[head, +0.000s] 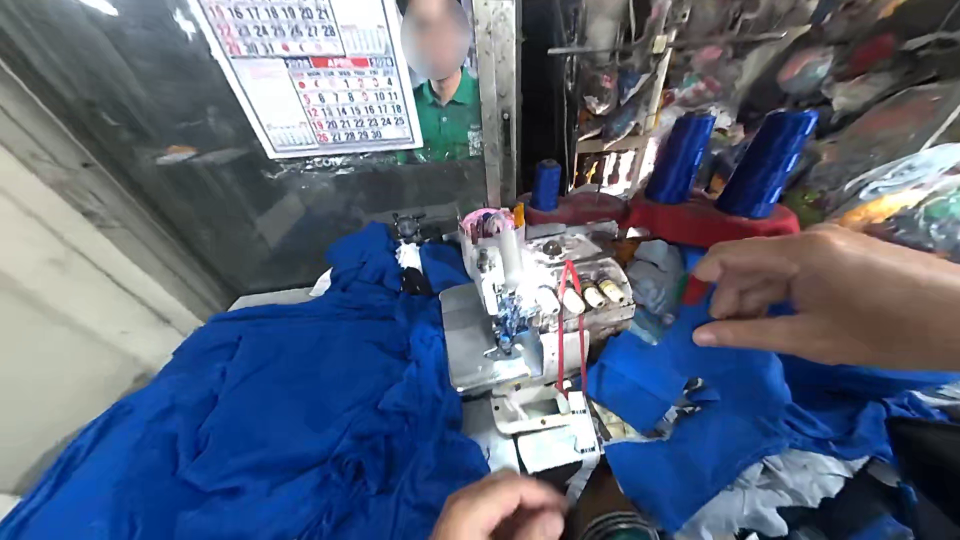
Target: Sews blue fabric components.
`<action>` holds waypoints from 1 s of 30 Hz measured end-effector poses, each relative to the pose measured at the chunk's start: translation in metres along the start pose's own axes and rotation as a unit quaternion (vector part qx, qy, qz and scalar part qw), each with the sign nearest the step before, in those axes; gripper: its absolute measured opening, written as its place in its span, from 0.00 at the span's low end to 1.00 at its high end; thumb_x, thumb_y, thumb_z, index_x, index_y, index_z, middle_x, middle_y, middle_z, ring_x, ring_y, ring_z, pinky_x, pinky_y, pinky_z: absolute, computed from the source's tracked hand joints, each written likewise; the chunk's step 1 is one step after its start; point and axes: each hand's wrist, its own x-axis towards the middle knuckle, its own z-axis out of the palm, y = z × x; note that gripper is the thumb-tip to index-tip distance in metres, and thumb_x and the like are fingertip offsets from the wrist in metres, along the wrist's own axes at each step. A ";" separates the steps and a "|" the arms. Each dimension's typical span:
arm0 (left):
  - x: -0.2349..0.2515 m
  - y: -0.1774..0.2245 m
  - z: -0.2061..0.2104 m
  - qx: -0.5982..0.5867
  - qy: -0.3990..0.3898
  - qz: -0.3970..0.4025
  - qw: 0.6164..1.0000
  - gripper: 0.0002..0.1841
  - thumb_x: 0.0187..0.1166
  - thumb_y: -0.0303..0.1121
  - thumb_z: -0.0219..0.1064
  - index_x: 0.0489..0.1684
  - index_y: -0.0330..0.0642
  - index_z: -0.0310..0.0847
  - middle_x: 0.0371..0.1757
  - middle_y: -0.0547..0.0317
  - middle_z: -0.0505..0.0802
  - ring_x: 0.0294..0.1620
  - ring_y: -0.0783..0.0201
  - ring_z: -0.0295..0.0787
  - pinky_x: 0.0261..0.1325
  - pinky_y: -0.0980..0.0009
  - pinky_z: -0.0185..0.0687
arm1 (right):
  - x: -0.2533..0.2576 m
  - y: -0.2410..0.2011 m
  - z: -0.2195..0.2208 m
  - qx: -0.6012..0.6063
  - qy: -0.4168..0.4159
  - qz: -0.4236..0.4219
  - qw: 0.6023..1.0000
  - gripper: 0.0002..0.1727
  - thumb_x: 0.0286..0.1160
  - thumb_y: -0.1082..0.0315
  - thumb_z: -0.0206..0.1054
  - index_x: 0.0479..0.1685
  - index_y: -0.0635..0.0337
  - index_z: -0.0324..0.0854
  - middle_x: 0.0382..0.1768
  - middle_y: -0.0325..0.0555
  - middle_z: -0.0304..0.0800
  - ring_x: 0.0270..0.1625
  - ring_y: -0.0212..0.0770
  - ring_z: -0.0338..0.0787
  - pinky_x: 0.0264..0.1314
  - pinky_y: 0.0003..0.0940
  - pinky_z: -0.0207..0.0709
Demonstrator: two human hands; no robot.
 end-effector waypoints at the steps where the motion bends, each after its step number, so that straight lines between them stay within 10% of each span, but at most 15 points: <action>1: 0.006 -0.008 0.012 -0.058 0.031 -0.009 0.998 0.10 0.86 0.31 0.64 0.51 0.36 0.89 0.43 0.54 0.95 0.38 0.64 0.93 0.41 0.65 0.93 | -0.004 -0.011 0.013 0.011 0.002 -0.037 0.999 0.15 0.64 0.50 0.81 0.44 0.43 0.86 0.26 0.21 0.90 0.27 0.22 0.89 0.28 0.23 0.88; 5: -0.001 -0.049 0.072 -0.392 0.059 -0.101 0.913 0.29 0.96 0.44 0.38 0.64 0.28 0.81 0.56 0.44 0.93 0.56 0.54 0.92 0.62 0.55 0.89 | -0.031 -0.053 0.088 0.132 0.026 -0.059 0.989 0.10 0.70 0.51 0.76 0.44 0.39 0.86 0.29 0.18 0.90 0.27 0.20 0.88 0.27 0.23 0.89; 9: -0.035 -0.043 0.096 -0.653 0.121 -0.173 0.727 0.40 0.77 0.72 0.53 0.73 0.48 0.80 0.66 0.53 0.92 0.70 0.58 0.87 0.74 0.52 0.81 | -0.070 -0.065 0.163 0.308 0.050 0.062 0.948 0.15 0.74 0.60 0.77 0.58 0.47 0.85 0.44 0.32 0.95 0.32 0.32 0.93 0.30 0.31 0.92; 14: -0.033 -0.050 0.078 -0.364 0.150 -0.155 0.906 0.16 0.86 0.31 0.64 0.63 0.27 0.81 0.54 0.42 0.93 0.54 0.52 0.93 0.61 0.52 0.91 | -0.100 -0.086 0.214 0.391 0.160 0.187 0.887 0.16 0.72 0.70 0.77 0.56 0.61 0.82 0.41 0.40 0.94 0.33 0.37 0.93 0.31 0.34 0.92; 17: -0.013 -0.037 0.038 -0.089 0.025 -0.099 0.991 0.14 0.84 0.38 0.68 0.49 0.32 0.87 0.44 0.54 0.95 0.46 0.64 0.94 0.53 0.64 0.93 | -0.114 -0.083 0.223 0.416 0.133 0.179 0.882 0.22 0.74 0.69 0.76 0.65 0.63 0.78 0.46 0.44 0.93 0.41 0.40 0.94 0.39 0.39 0.92; 20: 0.018 -0.014 0.009 0.144 -0.194 -0.091 0.966 0.17 0.82 0.51 0.68 0.37 0.46 0.87 0.33 0.65 0.90 0.35 0.71 0.87 0.40 0.67 0.85 | -0.105 -0.072 0.224 0.443 0.055 0.114 0.888 0.35 0.75 0.58 0.76 0.81 0.58 0.72 0.74 0.47 0.83 0.72 0.45 0.87 0.68 0.48 0.90; 22: 0.035 -0.001 0.004 0.209 -0.252 -0.074 0.942 0.14 0.80 0.50 0.70 0.37 0.49 0.87 0.30 0.65 0.89 0.32 0.69 0.85 0.36 0.65 0.83 | -0.087 -0.066 0.228 0.458 0.049 0.070 0.885 0.30 0.74 0.57 0.77 0.76 0.54 0.77 0.62 0.41 0.91 0.59 0.41 0.94 0.58 0.43 0.94; 24: 0.034 0.004 -0.004 0.217 -0.222 -0.072 0.948 0.13 0.78 0.51 0.72 0.41 0.52 0.90 0.33 0.69 0.92 0.33 0.74 0.87 0.38 0.70 0.86 | -0.081 -0.059 0.231 0.446 0.048 0.060 0.892 0.17 0.76 0.59 0.75 0.62 0.51 0.86 0.43 0.34 0.94 0.38 0.31 0.93 0.38 0.31 0.91; 30: -0.015 -0.020 -0.002 0.012 0.011 -0.061 0.998 0.11 0.83 0.36 0.71 0.50 0.38 0.90 0.46 0.58 0.96 0.45 0.66 0.94 0.48 0.68 0.93 | -0.085 -0.058 0.245 0.510 0.068 0.064 0.855 0.15 0.74 0.65 0.77 0.58 0.54 0.86 0.42 0.37 0.94 0.31 0.32 0.89 0.29 0.29 0.86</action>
